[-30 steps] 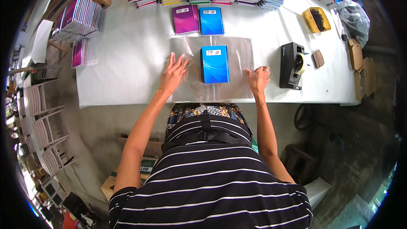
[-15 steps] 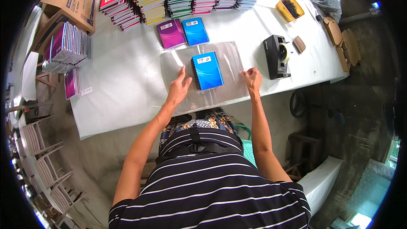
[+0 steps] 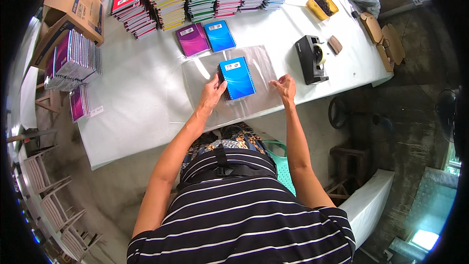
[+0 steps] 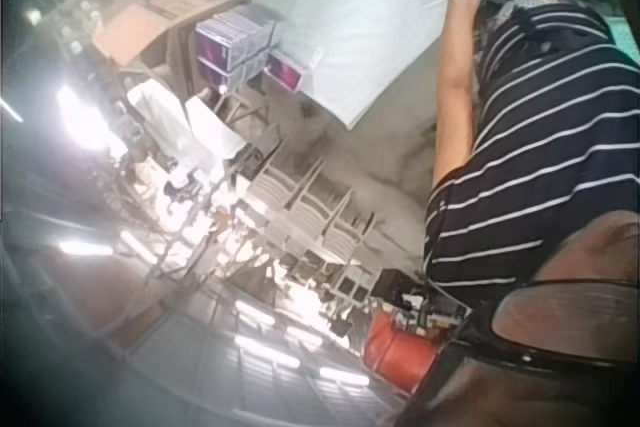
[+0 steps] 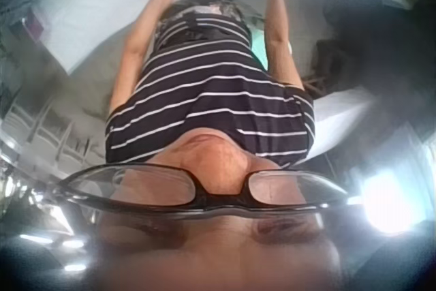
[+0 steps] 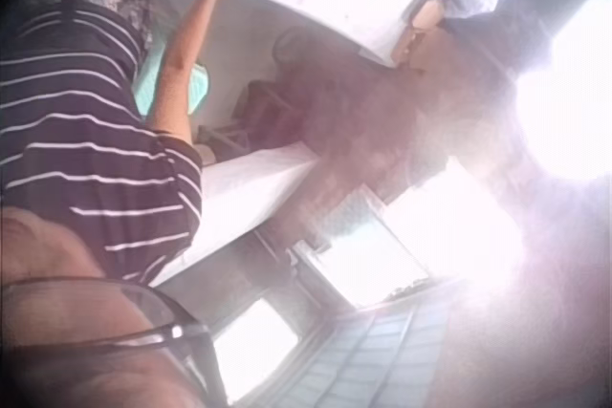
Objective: The person selects several spiral-bound notebooks of different colors from a table, places them into a clear plastic bag, and seals the bag using a tape dispenser. The process is repeated multiple times with different sets of notebooks.
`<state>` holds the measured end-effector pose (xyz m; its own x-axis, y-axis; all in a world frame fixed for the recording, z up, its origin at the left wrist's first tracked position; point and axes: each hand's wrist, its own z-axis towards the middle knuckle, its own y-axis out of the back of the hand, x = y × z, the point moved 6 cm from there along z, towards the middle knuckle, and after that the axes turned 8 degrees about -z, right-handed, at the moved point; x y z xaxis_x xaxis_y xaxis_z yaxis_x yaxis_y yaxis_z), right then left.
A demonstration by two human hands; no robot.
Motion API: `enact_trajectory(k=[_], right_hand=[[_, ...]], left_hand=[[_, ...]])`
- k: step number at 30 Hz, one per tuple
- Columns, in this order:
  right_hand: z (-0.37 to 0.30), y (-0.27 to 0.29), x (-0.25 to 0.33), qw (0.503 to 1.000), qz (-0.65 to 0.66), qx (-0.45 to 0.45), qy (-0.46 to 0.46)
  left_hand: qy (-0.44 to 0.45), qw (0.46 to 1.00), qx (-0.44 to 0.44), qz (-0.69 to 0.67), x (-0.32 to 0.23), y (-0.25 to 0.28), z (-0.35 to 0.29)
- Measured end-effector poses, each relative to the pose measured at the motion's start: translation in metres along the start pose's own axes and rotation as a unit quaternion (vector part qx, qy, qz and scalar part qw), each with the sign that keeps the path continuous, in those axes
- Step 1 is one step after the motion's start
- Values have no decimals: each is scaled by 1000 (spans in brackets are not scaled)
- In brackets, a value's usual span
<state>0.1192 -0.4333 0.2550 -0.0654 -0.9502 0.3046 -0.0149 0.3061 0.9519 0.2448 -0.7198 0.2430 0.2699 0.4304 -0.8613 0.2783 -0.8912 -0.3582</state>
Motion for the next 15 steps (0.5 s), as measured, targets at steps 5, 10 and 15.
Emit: enact_trajectory(k=[5, 10, 15], right_hand=[[2, -5, -5, 998, 51, 35, -33], [-14, 6, 5, 983, -113, -143, 28], [-2, -3, -2, 1000, 9, 22, -4]], left_hand=[[-15, 1000, 6, -16, -2, -5, -3], [0, 999, 28, -17, 1, -5, 1], [-23, 1000, -2, -10, 3, -4, 1]])
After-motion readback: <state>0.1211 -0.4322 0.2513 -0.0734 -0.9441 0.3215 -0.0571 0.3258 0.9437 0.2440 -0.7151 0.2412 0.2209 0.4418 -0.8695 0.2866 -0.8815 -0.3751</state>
